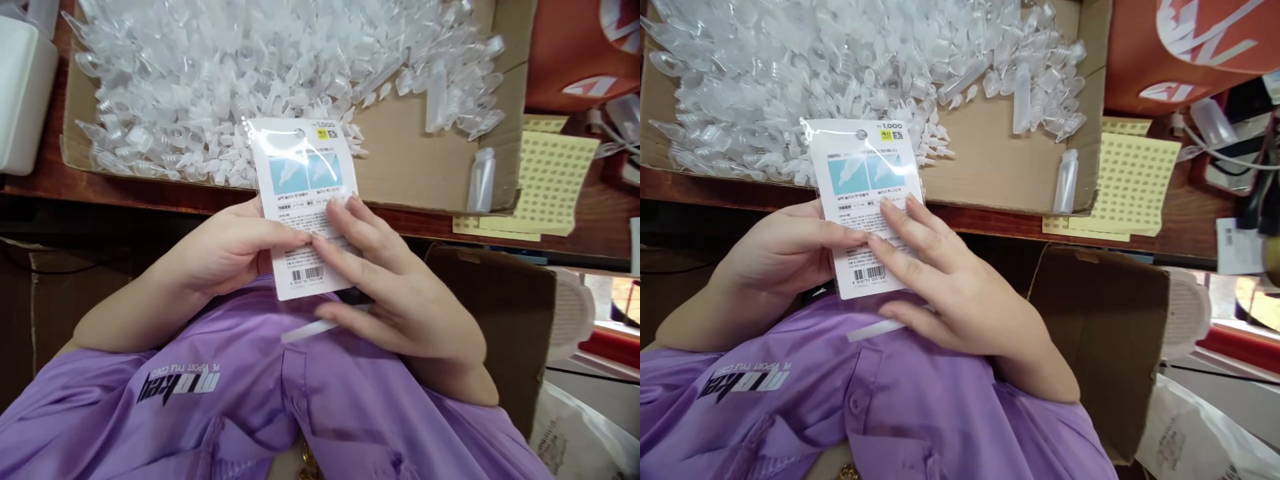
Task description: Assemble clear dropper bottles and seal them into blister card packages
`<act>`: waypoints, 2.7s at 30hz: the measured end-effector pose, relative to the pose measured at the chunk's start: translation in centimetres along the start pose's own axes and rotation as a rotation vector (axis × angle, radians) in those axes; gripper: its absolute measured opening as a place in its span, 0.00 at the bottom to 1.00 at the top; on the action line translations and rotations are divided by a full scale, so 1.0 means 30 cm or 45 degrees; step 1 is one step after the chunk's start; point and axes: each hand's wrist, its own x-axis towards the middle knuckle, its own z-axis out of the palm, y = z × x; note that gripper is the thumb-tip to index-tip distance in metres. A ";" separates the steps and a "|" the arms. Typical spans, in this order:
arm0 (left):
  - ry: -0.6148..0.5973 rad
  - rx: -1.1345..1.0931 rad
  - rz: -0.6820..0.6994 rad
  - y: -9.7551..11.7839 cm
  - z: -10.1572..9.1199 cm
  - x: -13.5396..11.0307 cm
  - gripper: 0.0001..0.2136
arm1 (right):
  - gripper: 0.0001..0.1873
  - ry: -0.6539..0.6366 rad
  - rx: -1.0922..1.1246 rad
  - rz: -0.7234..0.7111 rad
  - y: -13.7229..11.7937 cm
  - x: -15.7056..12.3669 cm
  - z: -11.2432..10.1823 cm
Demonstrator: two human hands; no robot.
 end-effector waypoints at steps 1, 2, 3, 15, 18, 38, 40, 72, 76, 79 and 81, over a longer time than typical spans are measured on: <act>-0.001 -0.018 0.006 -0.004 -0.005 0.000 0.10 | 0.34 -0.009 0.003 -0.025 0.003 -0.004 0.003; 0.001 -0.029 0.014 -0.008 -0.008 0.000 0.09 | 0.34 0.000 -0.002 -0.030 0.005 -0.009 0.007; 0.000 -0.035 0.018 -0.012 -0.010 0.000 0.08 | 0.33 0.027 -0.013 -0.011 0.006 -0.014 0.012; -0.085 -0.008 -0.013 -0.036 -0.012 -0.016 0.10 | 0.35 0.318 -0.159 0.024 -0.004 -0.020 0.083; -0.147 0.031 -0.058 -0.040 -0.036 -0.033 0.15 | 0.36 0.352 -0.203 0.037 0.013 -0.026 0.089; -0.001 0.182 0.020 -0.069 -0.077 -0.030 0.09 | 0.19 0.416 -0.502 0.096 -0.021 -0.013 0.065; -0.043 0.174 0.032 -0.071 -0.073 -0.027 0.11 | 0.10 0.327 -0.437 0.068 -0.063 0.005 0.050; -0.158 0.125 -0.024 -0.078 -0.030 -0.010 0.14 | 0.05 0.062 -0.178 0.082 -0.072 0.006 0.068; -0.186 0.140 -0.032 -0.078 -0.022 -0.007 0.15 | 0.06 0.019 -0.191 0.167 -0.074 0.007 0.062; -0.144 0.201 -0.004 -0.078 -0.011 -0.002 0.15 | 0.09 -0.041 -0.217 0.209 -0.086 0.011 0.057; -0.121 0.245 0.018 -0.080 -0.006 0.000 0.15 | 0.10 -0.059 -0.239 0.256 -0.093 0.012 0.056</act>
